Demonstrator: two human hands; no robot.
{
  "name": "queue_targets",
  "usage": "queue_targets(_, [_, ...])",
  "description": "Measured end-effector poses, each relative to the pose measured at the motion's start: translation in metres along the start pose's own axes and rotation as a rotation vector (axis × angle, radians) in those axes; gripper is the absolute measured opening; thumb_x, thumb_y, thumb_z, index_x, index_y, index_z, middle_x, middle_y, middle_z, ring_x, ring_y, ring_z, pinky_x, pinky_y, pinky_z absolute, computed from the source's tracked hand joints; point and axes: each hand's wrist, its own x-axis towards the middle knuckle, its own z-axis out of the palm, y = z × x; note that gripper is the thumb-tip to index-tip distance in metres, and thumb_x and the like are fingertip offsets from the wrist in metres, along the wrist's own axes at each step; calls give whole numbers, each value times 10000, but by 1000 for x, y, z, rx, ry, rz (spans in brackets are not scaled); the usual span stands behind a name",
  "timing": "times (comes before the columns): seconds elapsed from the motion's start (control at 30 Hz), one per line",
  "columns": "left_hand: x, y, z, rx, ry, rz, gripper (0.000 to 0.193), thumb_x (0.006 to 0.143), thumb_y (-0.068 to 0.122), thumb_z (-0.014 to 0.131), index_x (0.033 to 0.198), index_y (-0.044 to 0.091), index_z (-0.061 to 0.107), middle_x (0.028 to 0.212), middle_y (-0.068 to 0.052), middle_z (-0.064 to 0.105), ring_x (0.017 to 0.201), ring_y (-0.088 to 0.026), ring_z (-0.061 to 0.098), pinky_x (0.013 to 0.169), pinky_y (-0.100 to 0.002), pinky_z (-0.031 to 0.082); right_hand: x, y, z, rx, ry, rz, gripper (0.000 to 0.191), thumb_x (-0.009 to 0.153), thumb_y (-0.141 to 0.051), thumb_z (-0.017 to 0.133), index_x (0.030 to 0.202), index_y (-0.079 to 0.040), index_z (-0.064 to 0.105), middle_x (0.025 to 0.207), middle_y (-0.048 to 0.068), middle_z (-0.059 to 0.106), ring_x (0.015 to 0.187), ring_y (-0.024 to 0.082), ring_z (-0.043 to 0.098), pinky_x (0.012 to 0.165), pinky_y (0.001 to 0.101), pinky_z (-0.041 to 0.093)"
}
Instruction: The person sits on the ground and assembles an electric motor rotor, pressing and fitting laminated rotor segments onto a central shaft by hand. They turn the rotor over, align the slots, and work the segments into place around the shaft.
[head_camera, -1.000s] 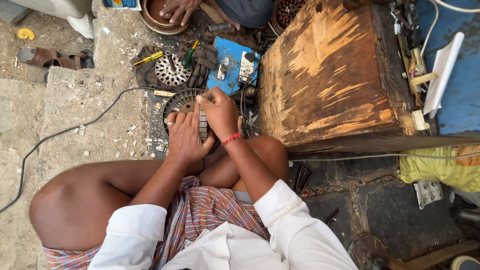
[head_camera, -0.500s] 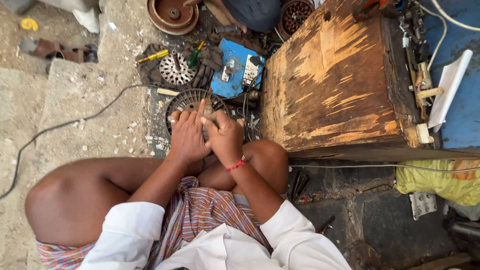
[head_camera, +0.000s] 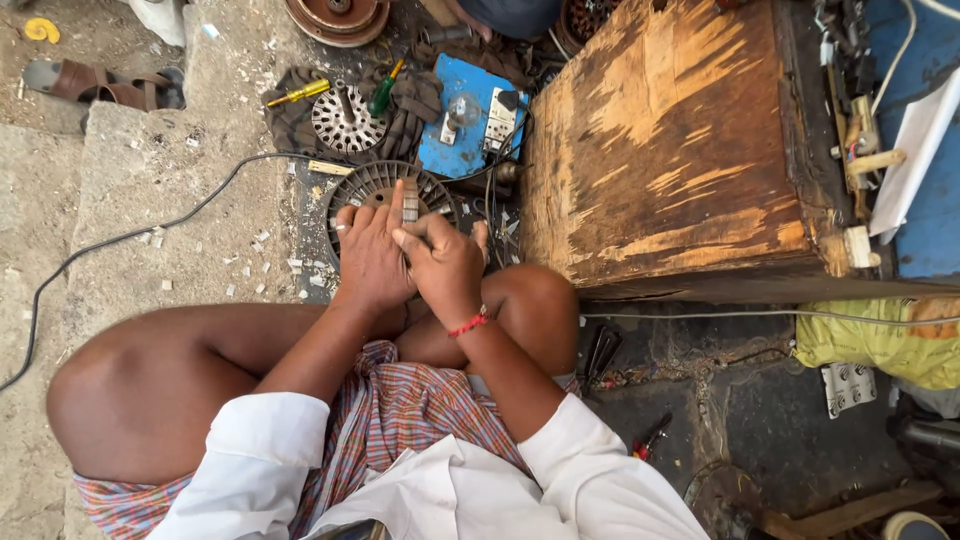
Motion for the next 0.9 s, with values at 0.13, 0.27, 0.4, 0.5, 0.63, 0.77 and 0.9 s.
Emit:
queue_targets(0.13, [-5, 3, -1, 59, 138, 121, 912, 895, 512, 593, 1533, -103, 379, 1168, -180, 626, 1155, -340, 548, 1068, -428, 334, 21, 2, 2, 153, 33, 117, 145, 907, -228, 752, 914, -87, 717, 749, 47, 740, 631, 164, 695, 622, 302, 536])
queue_targets(0.27, [1, -1, -8, 59, -39, 23, 928, 828, 491, 586, 1524, -94, 398, 1078, -168, 637, 1031, -312, 543, 1046, -462, 327, 21, 4, 3, 108, 43, 21, 160, 912, -232, 757, 905, -79, 712, 767, 51, 735, 619, 160, 693, 596, 296, 521])
queue_targets(0.4, [3, -1, -7, 31, -26, 6, 923, 876, 497, 591, 1554, -96, 387, 1068, -179, 628, 1049, -324, 540, 1040, -486, 306, 7, 6, 3, 25, 61, -88, 147, 903, -223, 774, 884, -88, 718, 684, 61, 723, 608, 182, 695, 929, 427, 342])
queue_targets(0.5, [-4, 6, -9, 40, -19, 29, 921, 851, 478, 586, 1548, -89, 383, 1073, -166, 625, 1093, -321, 549, 1069, -483, 301, 25, 9, 2, 81, 29, 92, 158, 910, -221, 766, 915, -73, 713, 750, 80, 731, 625, 201, 692, 583, 323, 520])
queue_targets(0.63, [0, 3, -11, 82, -22, 73, 944, 775, 477, 589, 1506, -94, 410, 1044, -171, 624, 1039, -315, 559, 1044, -481, 322, 36, 7, -2, 139, 44, 25, 166, 897, -216, 766, 896, -66, 695, 797, 63, 755, 679, 178, 721, 607, 299, 543])
queue_targets(0.77, [4, -2, -4, -18, 6, 7, 856, 918, 447, 594, 1543, -114, 427, 1056, -163, 626, 1018, -329, 551, 1012, -497, 345, -4, 3, -1, -88, -43, -43, 135, 905, -188, 793, 881, -67, 738, 612, 88, 725, 616, 178, 701, 1102, 442, 311])
queue_targets(0.9, [1, 1, -2, -58, -13, -33, 805, 928, 462, 612, 1486, -98, 461, 1096, -175, 626, 1071, -347, 551, 1012, -482, 355, 6, 15, 14, 268, -22, 126, 119, 899, -167, 769, 910, -69, 704, 796, 36, 750, 690, 90, 689, 660, 287, 550])
